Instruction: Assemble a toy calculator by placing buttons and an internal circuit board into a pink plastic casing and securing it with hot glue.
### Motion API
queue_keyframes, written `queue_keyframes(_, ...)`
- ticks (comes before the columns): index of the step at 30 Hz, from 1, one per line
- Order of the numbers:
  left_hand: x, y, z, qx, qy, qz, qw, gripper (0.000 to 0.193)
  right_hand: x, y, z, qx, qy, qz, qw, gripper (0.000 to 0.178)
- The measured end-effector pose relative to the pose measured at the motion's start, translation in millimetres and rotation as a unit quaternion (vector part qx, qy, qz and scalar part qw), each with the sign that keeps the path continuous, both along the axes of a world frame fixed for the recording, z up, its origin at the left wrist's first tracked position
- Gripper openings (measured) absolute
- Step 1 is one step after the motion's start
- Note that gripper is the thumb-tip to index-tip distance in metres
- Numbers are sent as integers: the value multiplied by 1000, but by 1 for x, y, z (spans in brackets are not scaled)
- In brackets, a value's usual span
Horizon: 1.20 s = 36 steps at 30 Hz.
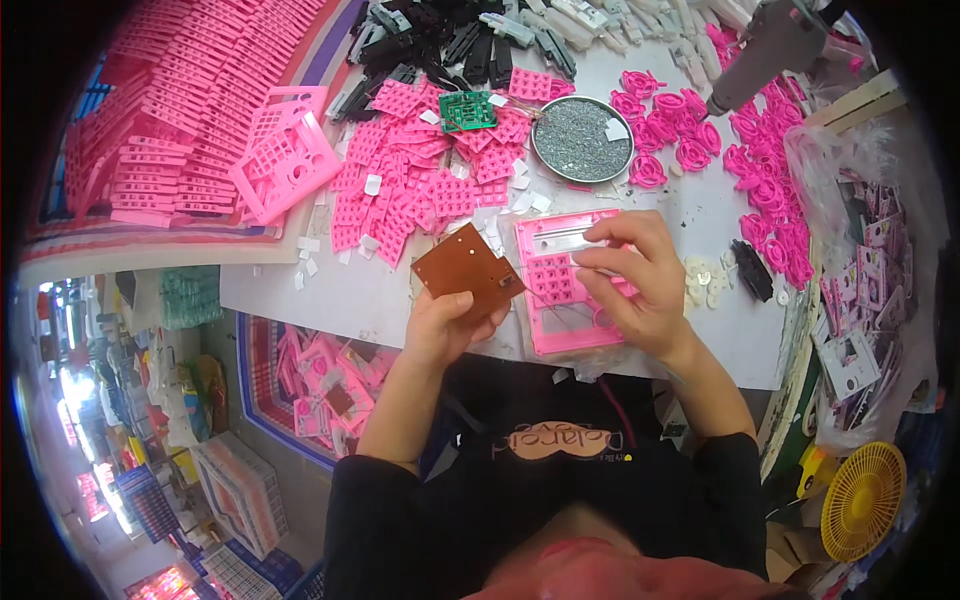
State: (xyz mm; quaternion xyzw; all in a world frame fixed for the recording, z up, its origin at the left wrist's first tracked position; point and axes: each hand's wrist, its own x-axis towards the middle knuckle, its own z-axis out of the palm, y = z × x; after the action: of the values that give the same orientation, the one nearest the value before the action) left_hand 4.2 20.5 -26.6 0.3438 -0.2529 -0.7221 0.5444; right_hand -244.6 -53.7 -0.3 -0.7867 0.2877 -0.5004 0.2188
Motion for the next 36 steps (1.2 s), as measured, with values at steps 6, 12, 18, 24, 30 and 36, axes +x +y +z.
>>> queue_keyframes(6, -10, -6, 10, -48, -15, -59, 997, 61, -1, 7, -25, 518, -125, 138, 835, 14)
queue_keyframes(12, -4, 1, 10, -110, -35, -109, 987, 50, 0, 5, 6, 710, -128, 265, 640, 42)
queue_keyframes(18, -13, 7, 21, -69, -160, -176, 969, 38, -9, 9, -5, 596, -178, 339, 706, 35)
queue_keyframes(24, -16, 9, 18, -40, -170, -178, 968, 36, 2, 24, -7, 591, -218, 196, 751, 15)
queue_keyframes(30, -18, 12, 14, -112, -381, -180, 900, 20, -30, 63, -13, 659, -216, 101, 713, 15)
queue_keyframes(36, -16, 28, 19, -207, -455, -190, 845, 18, -126, 98, -2, 690, 47, 70, 718, 27)
